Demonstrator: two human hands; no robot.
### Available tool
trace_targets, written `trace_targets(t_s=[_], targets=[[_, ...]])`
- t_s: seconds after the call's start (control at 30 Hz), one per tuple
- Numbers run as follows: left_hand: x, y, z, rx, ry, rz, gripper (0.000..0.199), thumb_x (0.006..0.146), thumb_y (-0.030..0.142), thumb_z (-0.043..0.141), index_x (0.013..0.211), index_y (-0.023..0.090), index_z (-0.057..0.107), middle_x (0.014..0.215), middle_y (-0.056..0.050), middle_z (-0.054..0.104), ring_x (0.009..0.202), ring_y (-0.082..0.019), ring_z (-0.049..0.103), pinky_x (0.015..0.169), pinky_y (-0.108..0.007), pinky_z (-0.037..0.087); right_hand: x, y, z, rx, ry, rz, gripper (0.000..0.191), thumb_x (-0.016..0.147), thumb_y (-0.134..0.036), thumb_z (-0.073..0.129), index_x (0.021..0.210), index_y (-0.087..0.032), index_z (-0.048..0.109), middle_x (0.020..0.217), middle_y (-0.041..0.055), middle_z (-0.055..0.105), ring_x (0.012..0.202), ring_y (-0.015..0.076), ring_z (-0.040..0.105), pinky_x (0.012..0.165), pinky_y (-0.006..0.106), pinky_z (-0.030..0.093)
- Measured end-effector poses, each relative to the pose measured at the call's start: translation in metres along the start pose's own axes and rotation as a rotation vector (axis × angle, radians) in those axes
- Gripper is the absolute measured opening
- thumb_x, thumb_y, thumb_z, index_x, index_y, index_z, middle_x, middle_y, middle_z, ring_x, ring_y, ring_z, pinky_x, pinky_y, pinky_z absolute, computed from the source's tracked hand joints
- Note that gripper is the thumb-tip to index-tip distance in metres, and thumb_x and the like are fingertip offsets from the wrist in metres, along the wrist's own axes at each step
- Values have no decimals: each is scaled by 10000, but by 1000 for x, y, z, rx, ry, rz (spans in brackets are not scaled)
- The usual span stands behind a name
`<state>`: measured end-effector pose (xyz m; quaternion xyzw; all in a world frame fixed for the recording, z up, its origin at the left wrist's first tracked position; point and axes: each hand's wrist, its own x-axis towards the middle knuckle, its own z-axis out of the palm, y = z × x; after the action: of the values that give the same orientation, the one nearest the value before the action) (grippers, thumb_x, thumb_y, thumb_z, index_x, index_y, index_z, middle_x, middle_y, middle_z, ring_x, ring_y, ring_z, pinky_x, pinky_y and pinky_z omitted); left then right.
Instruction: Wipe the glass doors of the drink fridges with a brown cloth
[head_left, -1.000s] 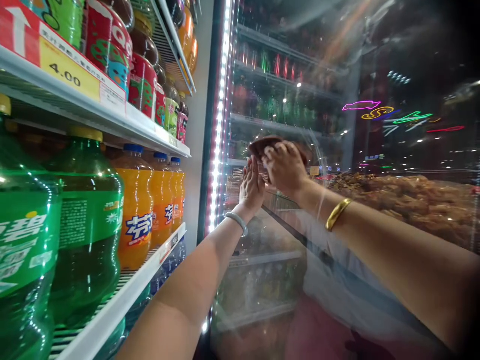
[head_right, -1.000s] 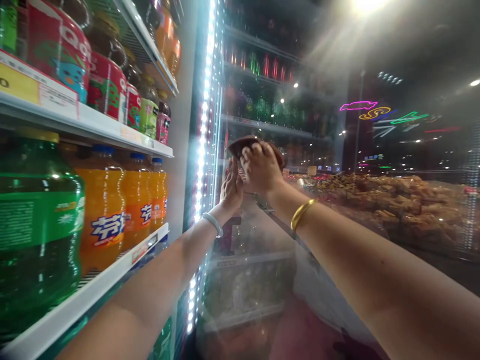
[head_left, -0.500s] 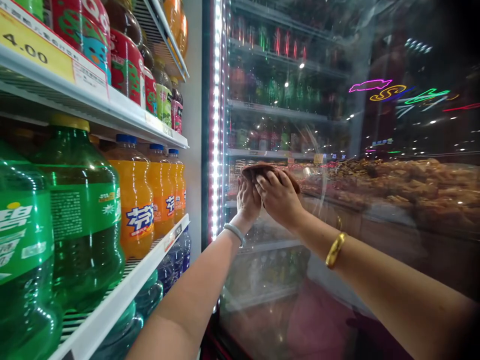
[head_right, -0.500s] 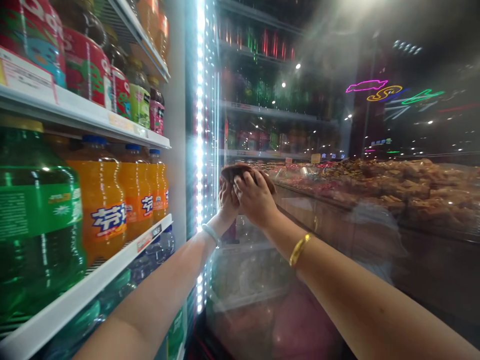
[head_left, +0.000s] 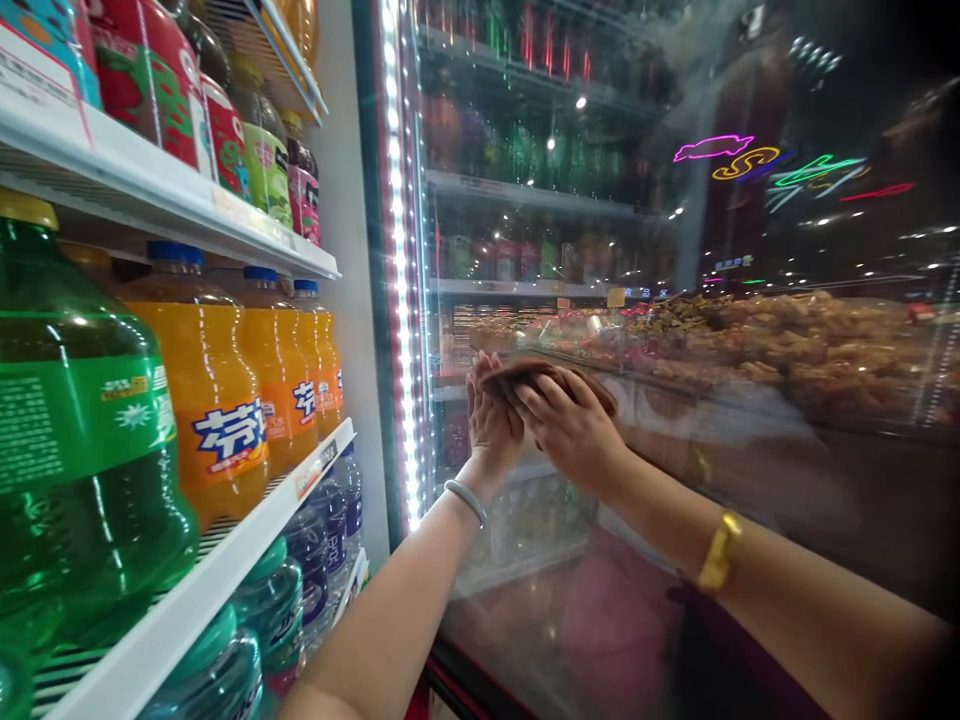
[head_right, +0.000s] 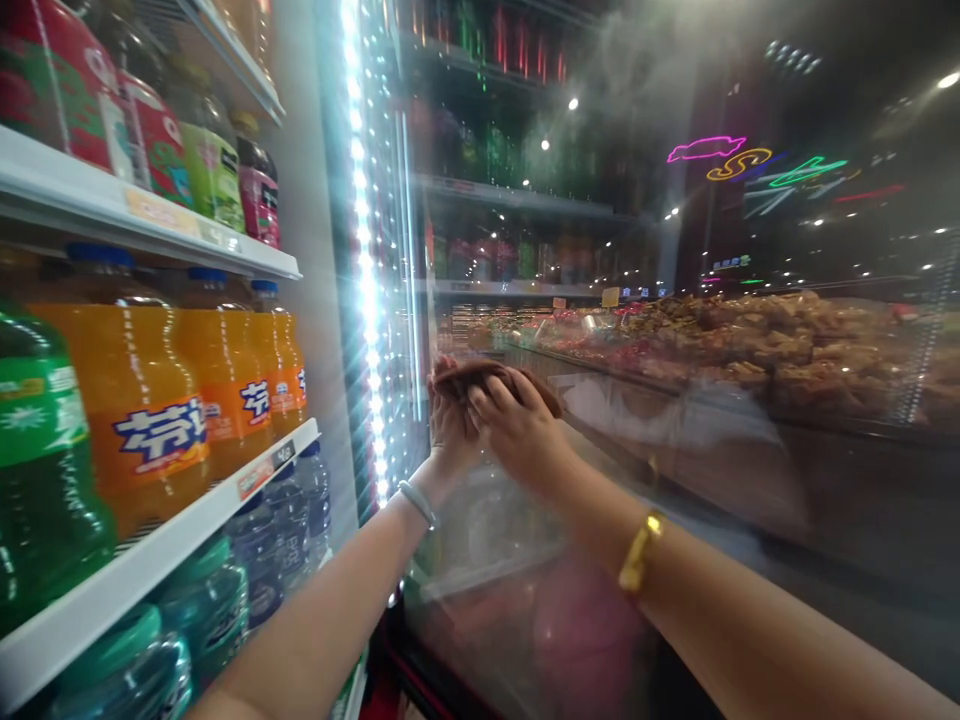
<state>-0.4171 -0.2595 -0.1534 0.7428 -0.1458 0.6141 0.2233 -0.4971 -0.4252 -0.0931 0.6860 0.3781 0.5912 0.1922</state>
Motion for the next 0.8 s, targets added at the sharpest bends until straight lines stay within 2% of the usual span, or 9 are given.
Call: trace_targets(t_s=[0.1,0.17,0.23,0.33,0.47,0.57,0.63,0.7,0.8], targets=[[-17,9,-1,-13,-12,31,680,1060,257,297,1689,166,57,1770,-116,103,1639,-241,40,1350,-525,92,-38,22,-24,-20,15,17,373,959,-212,597,1319,-192,691,1362,64,688,1268,269,512,1200,495,320],[-22,17,-1,-24,-18,40,704,1052,231,278,1689,187,-19,1774,-94,47,1638,-226,5,1350,-520,73,-38,41,-36,-100,59,161,398,973,-211,572,1361,-185,659,1343,89,694,1264,275,518,1179,507,330],[-23,26,2,-35,-5,31,714,1050,220,268,1684,196,-60,1774,-85,20,1638,-219,-16,1349,-520,56,-24,47,-36,-173,101,292,385,1001,-227,536,1365,-183,652,1370,93,681,1279,285,509,1165,516,328],[-22,30,5,-83,27,19,682,1070,247,258,1688,200,-28,1775,-94,37,1639,-220,-13,1349,-524,41,-13,26,-22,-153,89,292,344,1007,-238,537,1314,-179,681,1371,71,683,1267,282,502,1165,505,324],[-25,24,-4,-162,14,50,635,1099,335,263,1691,197,77,1764,-112,153,1639,-232,79,1352,-521,80,-45,-12,-16,0,43,82,346,982,-206,579,1309,-205,691,1347,40,697,1283,249,502,1203,476,322],[-27,21,-20,-230,-25,25,600,1110,338,175,1693,239,73,1754,-73,216,1624,-187,174,1346,-440,198,-58,-9,-21,49,10,93,417,966,-180,592,1379,-188,647,1368,60,687,1284,253,517,1202,487,343],[-25,23,-29,-326,-40,-44,594,1112,334,159,1692,269,49,1758,-43,199,1617,-169,192,1336,-406,244,-38,2,-18,49,10,180,453,989,-179,552,1440,-188,600,1406,78,664,1313,263,512,1204,509,344],[-23,25,-30,-393,-27,-106,588,1115,330,192,1690,299,69,1762,-16,178,1613,-170,204,1333,-401,261,-2,8,-6,69,38,285,448,1021,-180,479,1456,-195,585,1453,89,631,1370,280,486,1224,552,322],[-27,24,-25,-350,52,-153,590,1117,317,226,1689,274,86,1768,-26,156,1617,-177,203,1336,-398,255,40,-6,20,250,14,290,405,1035,-177,424,1381,-158,633,1480,111,602,1428,308,446,1259,611,284]])
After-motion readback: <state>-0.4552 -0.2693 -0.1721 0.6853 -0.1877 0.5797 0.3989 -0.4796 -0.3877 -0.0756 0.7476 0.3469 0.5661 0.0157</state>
